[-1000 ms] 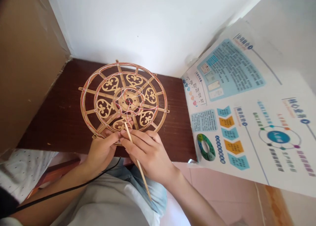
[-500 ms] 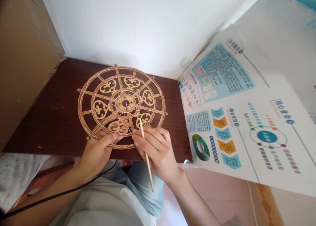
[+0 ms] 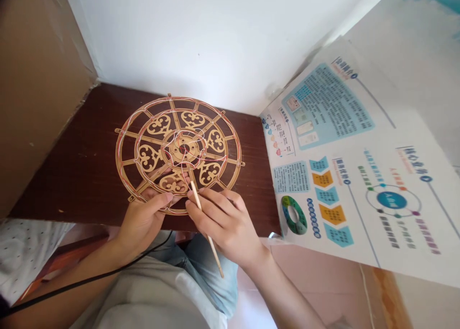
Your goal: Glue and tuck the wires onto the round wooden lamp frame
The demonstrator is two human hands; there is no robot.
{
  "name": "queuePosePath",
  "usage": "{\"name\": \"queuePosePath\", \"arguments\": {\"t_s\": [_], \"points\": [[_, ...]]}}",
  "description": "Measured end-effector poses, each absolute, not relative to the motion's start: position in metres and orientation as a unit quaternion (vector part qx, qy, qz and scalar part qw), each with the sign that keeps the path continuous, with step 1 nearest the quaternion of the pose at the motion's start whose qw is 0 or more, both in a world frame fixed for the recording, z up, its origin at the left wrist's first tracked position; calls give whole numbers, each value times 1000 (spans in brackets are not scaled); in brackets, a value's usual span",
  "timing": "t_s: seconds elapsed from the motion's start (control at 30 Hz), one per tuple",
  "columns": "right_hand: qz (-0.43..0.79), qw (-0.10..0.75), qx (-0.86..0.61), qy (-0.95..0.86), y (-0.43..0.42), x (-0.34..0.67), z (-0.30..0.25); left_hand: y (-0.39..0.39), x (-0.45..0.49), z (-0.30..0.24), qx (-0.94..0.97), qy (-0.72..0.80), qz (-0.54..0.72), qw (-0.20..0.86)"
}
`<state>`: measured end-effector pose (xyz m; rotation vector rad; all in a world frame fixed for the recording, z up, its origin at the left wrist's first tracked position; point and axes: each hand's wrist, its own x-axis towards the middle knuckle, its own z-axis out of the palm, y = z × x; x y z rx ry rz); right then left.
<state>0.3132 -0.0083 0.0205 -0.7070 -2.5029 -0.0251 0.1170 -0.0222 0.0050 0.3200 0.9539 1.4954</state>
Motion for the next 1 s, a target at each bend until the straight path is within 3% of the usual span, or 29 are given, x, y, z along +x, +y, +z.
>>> {"name": "queuePosePath", "arguments": {"t_s": [0.8,1.0], "points": [[62,236,-242,-939,-6,289,30,-23,116,-3,94,444,647,612],[142,285,-273,-908,-5,288,32,-21,115,-1,125,434,640,621]]}}
